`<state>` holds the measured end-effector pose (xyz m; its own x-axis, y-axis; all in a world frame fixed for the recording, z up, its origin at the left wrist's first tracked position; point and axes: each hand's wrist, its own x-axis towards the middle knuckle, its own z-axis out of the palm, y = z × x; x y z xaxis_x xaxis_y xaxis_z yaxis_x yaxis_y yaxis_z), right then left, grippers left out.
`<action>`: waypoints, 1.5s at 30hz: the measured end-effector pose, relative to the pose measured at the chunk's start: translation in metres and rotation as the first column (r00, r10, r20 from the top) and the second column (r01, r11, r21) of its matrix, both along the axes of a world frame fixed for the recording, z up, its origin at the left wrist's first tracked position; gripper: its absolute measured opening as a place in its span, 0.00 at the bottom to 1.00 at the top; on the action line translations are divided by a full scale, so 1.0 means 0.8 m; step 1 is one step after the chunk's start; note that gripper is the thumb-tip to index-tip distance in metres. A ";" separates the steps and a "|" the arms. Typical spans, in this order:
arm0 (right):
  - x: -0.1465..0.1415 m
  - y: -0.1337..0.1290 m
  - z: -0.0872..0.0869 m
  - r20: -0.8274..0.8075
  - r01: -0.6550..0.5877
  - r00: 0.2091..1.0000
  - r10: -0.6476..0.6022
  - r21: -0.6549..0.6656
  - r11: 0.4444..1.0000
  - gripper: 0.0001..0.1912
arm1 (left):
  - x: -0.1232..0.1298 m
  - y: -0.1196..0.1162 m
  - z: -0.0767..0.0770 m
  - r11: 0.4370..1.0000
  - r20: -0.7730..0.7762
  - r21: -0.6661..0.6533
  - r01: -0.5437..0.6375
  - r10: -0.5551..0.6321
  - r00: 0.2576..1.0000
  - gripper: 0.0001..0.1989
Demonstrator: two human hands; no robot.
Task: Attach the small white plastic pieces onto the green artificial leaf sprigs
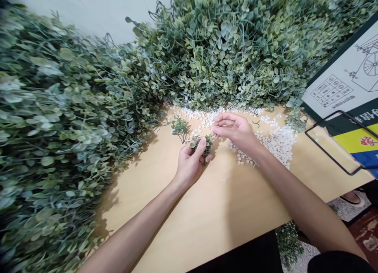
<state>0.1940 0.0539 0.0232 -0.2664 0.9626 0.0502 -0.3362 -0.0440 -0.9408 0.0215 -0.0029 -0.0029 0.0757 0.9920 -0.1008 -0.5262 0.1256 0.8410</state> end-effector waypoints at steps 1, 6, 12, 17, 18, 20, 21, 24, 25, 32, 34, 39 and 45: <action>0.000 0.000 -0.001 0.007 0.000 1.000 0.000 0.003 1.000 0.19 | 0.000 -0.001 0.000 1.000 -0.011 0.001 -0.002 0.002 1.000 0.21; -0.002 -0.001 -0.005 0.030 -0.007 1.000 0.007 -0.002 1.000 0.19 | -0.001 -0.003 0.001 1.000 -0.054 -0.021 -0.005 0.004 0.999 0.19; -0.002 -0.003 -0.006 0.076 -0.033 0.996 0.034 -0.015 0.999 0.20 | -0.002 -0.005 0.008 0.997 -0.058 -0.076 -0.028 0.024 0.998 0.20; -0.003 -0.004 -0.006 0.090 -0.059 0.994 0.058 0.001 0.998 0.19 | -0.002 -0.007 0.011 0.996 -0.083 -0.082 -0.037 0.030 0.996 0.22; -0.003 -0.004 -0.007 0.093 -0.058 0.994 0.058 0.002 0.998 0.19 | -0.002 -0.007 0.011 0.996 -0.088 -0.082 -0.041 0.034 0.996 0.23; -0.004 -0.004 -0.007 0.096 -0.051 0.994 0.051 -0.001 0.999 0.19 | -0.001 -0.007 0.012 0.995 -0.092 -0.083 -0.052 0.044 0.995 0.24; -0.004 -0.004 -0.007 0.098 -0.048 0.994 0.048 -0.003 0.999 0.19 | -0.001 -0.007 0.012 0.995 -0.093 -0.082 -0.053 0.045 0.995 0.24; -0.005 -0.004 -0.007 0.101 -0.040 0.994 0.040 -0.002 0.999 0.19 | -0.001 -0.007 0.012 0.996 -0.097 -0.077 -0.051 0.043 0.994 0.24; -0.006 -0.004 -0.006 0.102 -0.039 0.994 0.039 0.001 0.999 0.19 | -0.001 -0.006 0.012 0.996 -0.099 -0.075 -0.050 0.042 0.994 0.24; -0.007 -0.006 0.001 0.136 -0.037 0.990 0.039 -0.012 0.999 0.21 | -0.001 -0.005 0.009 0.996 -0.108 -0.071 -0.050 0.042 0.993 0.24; -0.007 -0.006 0.002 0.134 -0.038 0.990 0.041 -0.024 0.999 0.22 | -0.002 -0.006 0.008 0.996 -0.114 -0.073 -0.050 0.041 0.993 0.24; -0.006 -0.005 0.001 0.128 -0.045 0.991 0.048 -0.020 0.999 0.21 | -0.003 -0.007 0.007 0.996 -0.118 -0.066 -0.054 0.046 0.992 0.23; -0.005 -0.005 -0.001 0.120 -0.064 0.991 0.067 -0.031 0.997 0.21 | -0.002 -0.006 0.009 0.994 -0.096 -0.083 -0.075 0.067 0.993 0.23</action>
<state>0.1901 0.0496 0.0225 -0.3312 0.9435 -0.0121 -0.2157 -0.0882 -0.9725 0.0201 -0.0074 0.0044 -0.0081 0.9819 -0.1895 -0.4560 0.1650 0.8745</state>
